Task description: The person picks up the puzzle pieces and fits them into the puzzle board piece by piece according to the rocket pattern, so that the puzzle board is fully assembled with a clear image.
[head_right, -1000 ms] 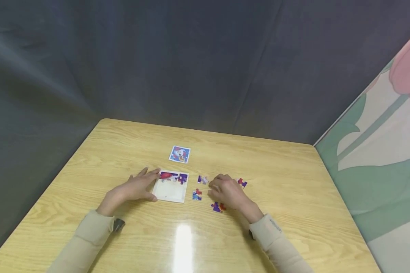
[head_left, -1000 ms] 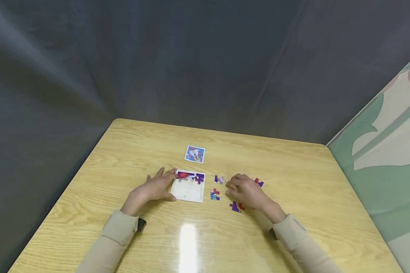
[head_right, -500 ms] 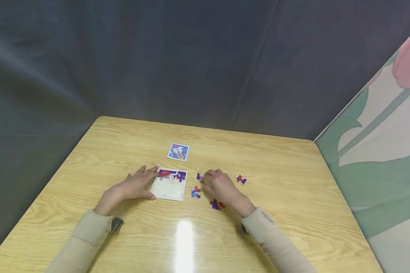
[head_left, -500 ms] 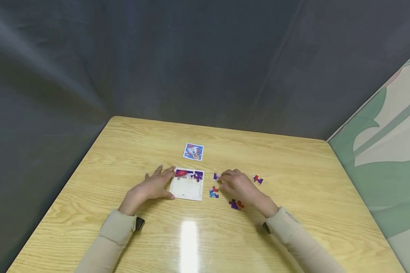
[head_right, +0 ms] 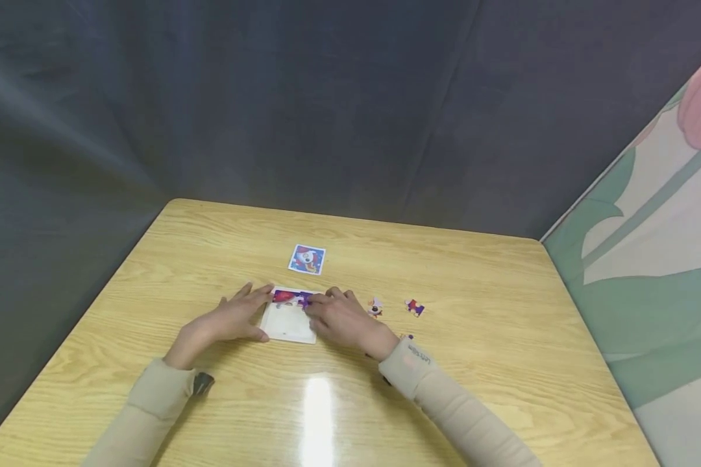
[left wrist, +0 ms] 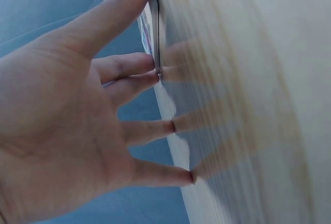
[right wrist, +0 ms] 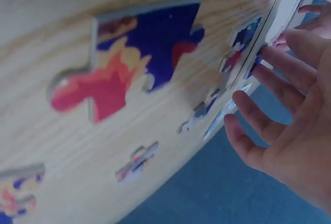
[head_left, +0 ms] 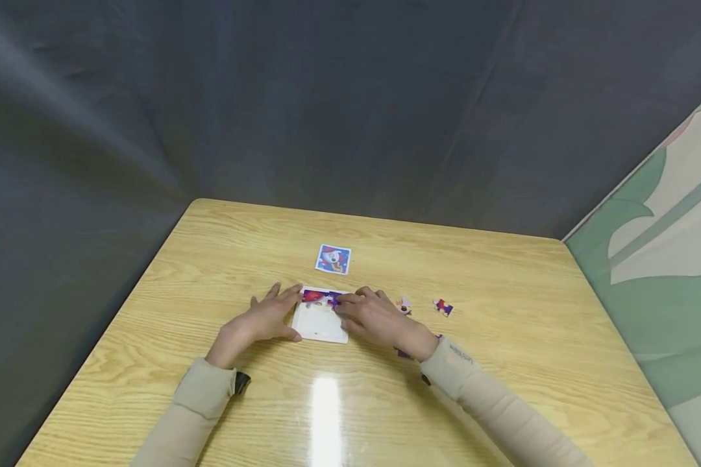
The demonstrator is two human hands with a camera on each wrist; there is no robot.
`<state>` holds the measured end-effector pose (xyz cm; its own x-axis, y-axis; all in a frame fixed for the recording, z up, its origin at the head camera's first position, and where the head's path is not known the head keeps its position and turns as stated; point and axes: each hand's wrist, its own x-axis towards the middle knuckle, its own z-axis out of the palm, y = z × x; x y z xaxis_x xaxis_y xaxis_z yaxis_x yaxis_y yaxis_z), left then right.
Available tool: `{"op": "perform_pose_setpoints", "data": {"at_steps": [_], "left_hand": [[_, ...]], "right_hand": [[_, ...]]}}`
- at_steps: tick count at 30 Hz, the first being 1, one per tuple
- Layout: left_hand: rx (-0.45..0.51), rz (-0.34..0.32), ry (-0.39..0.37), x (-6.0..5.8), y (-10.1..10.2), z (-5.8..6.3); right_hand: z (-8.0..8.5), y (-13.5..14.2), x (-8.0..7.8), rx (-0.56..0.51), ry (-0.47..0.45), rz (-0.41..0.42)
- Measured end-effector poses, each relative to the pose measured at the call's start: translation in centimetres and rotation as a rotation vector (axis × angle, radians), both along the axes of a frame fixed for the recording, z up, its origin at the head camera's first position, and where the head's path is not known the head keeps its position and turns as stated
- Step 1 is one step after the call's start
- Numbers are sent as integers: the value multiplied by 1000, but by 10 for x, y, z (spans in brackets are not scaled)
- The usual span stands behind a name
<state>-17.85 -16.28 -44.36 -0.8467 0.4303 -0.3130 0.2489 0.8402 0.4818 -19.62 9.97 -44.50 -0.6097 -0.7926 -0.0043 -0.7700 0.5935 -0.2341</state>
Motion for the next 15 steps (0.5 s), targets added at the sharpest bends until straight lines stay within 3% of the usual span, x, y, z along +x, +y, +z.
{"op": "perform_pose_setpoints", "data": {"at_steps": [15], "left_hand": [[3, 1, 0, 0, 0, 1]], "right_hand": [[-9, 9, -7, -34, 142, 72]]}}
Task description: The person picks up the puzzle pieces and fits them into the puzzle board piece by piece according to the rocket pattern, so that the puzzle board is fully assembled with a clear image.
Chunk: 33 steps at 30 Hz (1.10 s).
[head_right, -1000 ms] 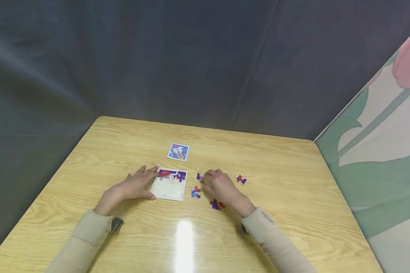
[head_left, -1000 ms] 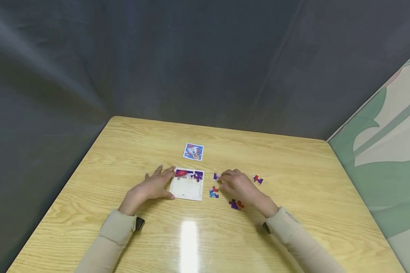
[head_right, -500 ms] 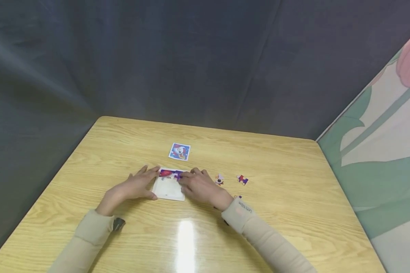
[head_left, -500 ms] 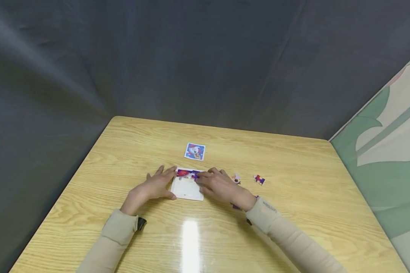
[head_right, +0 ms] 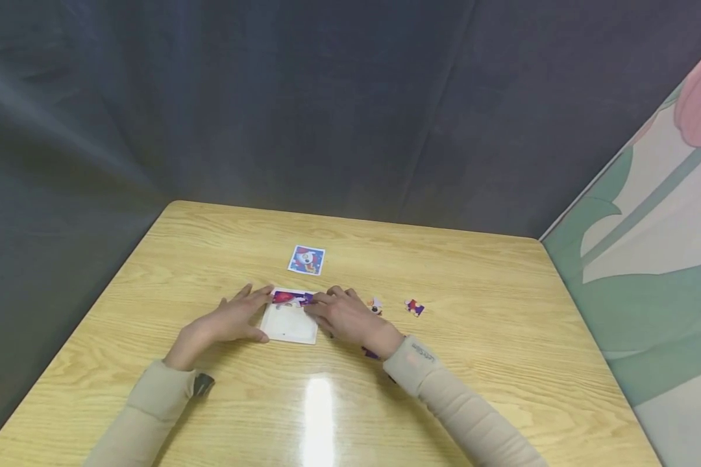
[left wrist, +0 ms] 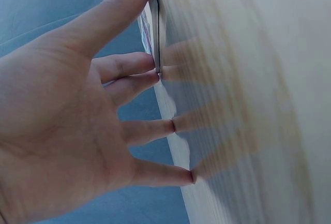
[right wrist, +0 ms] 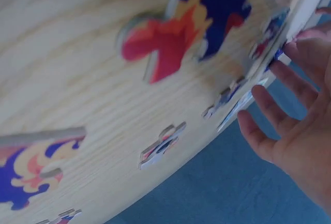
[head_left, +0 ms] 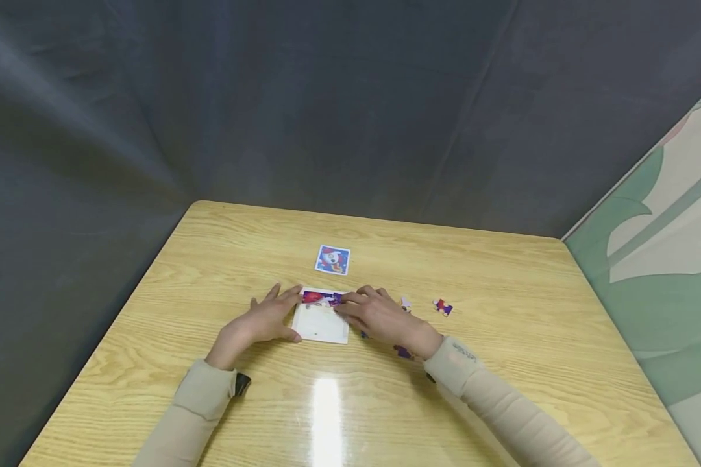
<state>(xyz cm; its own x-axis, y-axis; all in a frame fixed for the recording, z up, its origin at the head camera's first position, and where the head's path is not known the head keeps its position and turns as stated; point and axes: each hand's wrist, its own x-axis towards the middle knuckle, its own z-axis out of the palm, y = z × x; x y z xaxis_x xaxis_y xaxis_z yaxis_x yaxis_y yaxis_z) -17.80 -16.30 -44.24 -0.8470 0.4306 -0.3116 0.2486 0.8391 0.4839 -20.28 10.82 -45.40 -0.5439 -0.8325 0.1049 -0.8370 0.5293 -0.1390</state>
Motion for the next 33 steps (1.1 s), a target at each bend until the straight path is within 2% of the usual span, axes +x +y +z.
{"op": "perform_pose_setpoints", "data": {"at_steps": [5, 10, 15, 19, 23, 27, 33], "left_hand": [[3, 1, -4, 1, 0, 1], [-3, 6, -4, 1, -1, 1], [3, 5, -1, 1, -1, 0], [1, 2, -2, 1, -1, 0], [4, -2, -4, 1, -3, -2], [-4, -7, -3, 0, -5, -4], [7, -14, 10, 0, -4, -5]], "right_hand": [[0, -1, 0, 30, 20, 6], [0, 0, 0, 6, -29, -13], [11, 14, -5, -121, -83, -122], [23, 41, -11, -221, -45, -234], [21, 63, -11, -253, -36, -306], [11, 68, -4, -224, -53, -277], [-1, 55, 0, -223, -66, -231]]}}
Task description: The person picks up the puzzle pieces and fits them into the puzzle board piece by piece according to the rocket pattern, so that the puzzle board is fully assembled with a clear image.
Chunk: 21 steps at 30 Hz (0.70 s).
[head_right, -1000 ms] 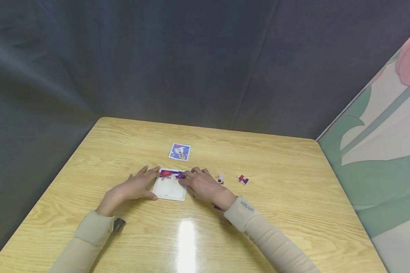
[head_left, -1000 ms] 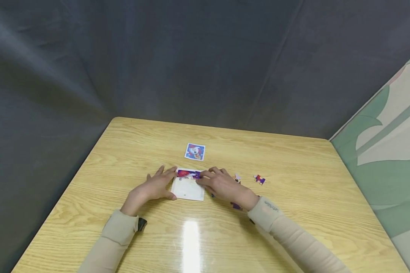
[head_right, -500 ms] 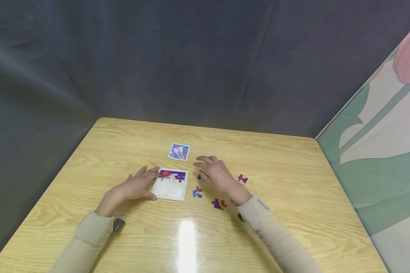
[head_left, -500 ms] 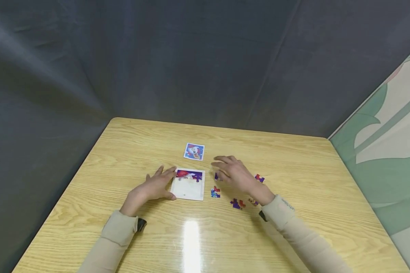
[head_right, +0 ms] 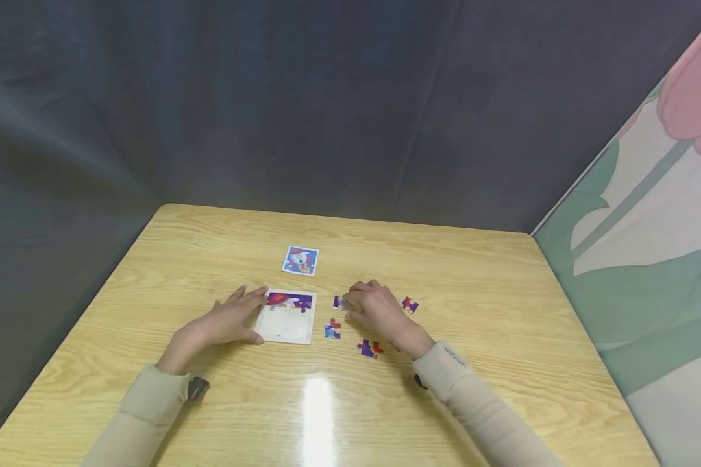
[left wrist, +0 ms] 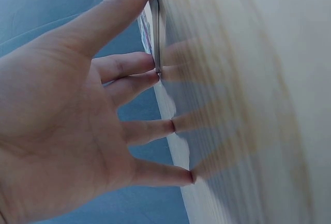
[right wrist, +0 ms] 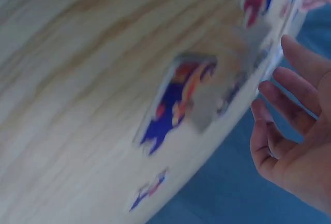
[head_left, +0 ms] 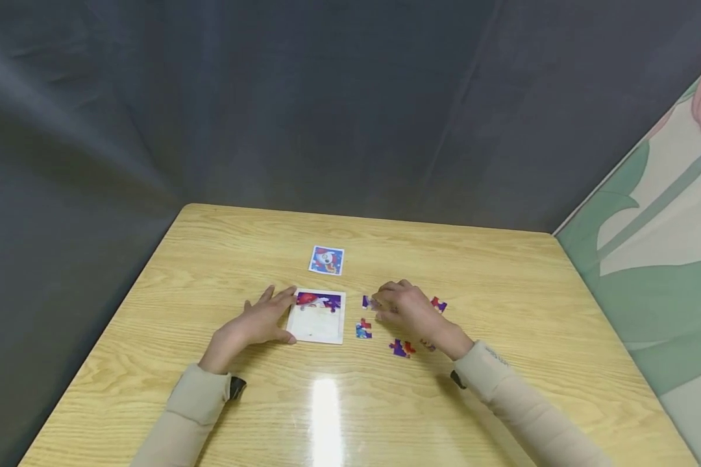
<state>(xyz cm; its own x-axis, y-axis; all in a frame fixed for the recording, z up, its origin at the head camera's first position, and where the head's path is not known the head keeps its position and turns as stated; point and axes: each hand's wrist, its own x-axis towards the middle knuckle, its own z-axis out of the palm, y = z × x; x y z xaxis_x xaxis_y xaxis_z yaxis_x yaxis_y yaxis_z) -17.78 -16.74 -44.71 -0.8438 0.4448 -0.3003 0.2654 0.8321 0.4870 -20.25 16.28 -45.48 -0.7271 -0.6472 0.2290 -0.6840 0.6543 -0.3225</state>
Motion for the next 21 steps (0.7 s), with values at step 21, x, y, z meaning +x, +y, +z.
{"op": "perform_pose_setpoints", "data": {"at_steps": [21], "left_hand": [[7, 10, -19, -1, 0, 3]], "right_hand": [[-19, -6, -21, -26, 141, 138]]}}
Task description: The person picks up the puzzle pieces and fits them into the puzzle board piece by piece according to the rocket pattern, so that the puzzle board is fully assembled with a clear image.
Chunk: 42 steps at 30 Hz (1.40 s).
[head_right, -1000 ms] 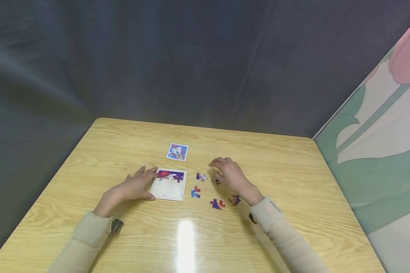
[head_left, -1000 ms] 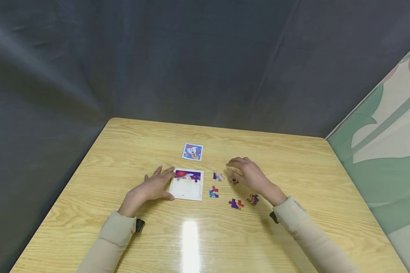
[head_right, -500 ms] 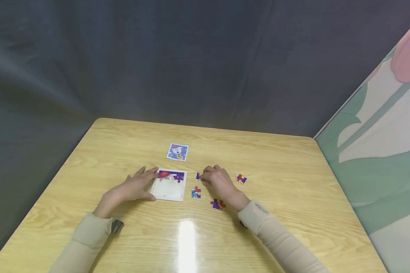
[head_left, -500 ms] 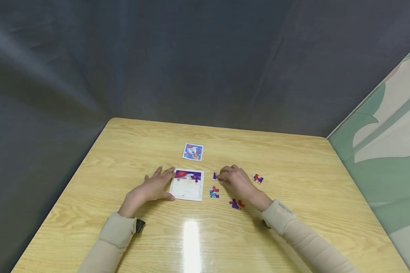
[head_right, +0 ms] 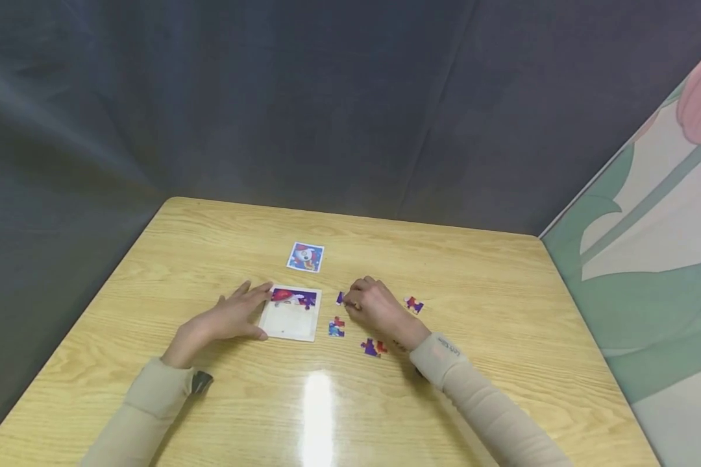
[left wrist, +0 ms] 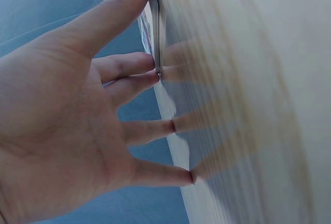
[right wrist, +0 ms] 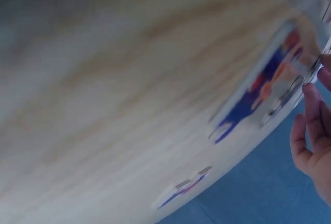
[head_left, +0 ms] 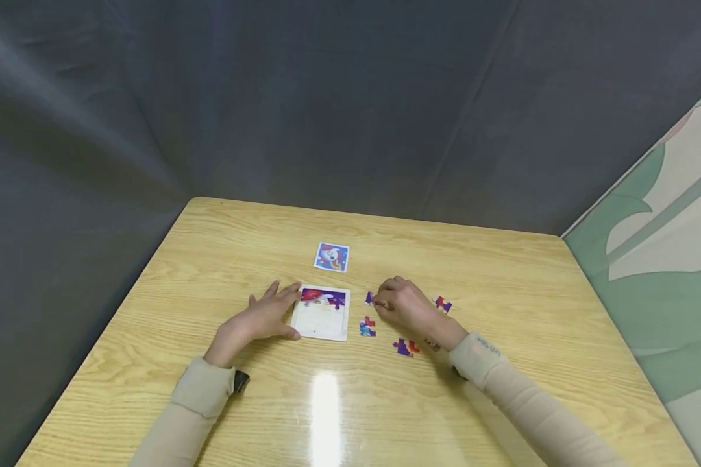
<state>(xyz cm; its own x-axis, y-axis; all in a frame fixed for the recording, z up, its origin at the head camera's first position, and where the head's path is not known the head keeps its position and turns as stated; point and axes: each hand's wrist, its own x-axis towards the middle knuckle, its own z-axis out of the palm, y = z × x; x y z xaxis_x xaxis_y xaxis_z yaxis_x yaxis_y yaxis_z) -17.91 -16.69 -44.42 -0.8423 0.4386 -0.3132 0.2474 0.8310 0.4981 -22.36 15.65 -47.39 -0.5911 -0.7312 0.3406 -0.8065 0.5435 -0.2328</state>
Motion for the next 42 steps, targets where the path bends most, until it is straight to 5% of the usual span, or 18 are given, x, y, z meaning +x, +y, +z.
{"op": "perform_pose_setpoints", "data": {"at_steps": [7, 16, 30, 42], "left_hand": [[-7, 0, -4, 2, -1, -1], [-2, -1, 7, 2, 3, 4], [-4, -13, 21, 2, 2, 3], [-3, -16, 22, 2, 3, 4]], "right_hand": [[8, -30, 5, -94, 29, 78], [16, -90, 17, 53, 75, 184], [7, -114, 19, 104, 49, 186], [9, -120, 24, 178, 47, 88]]}}
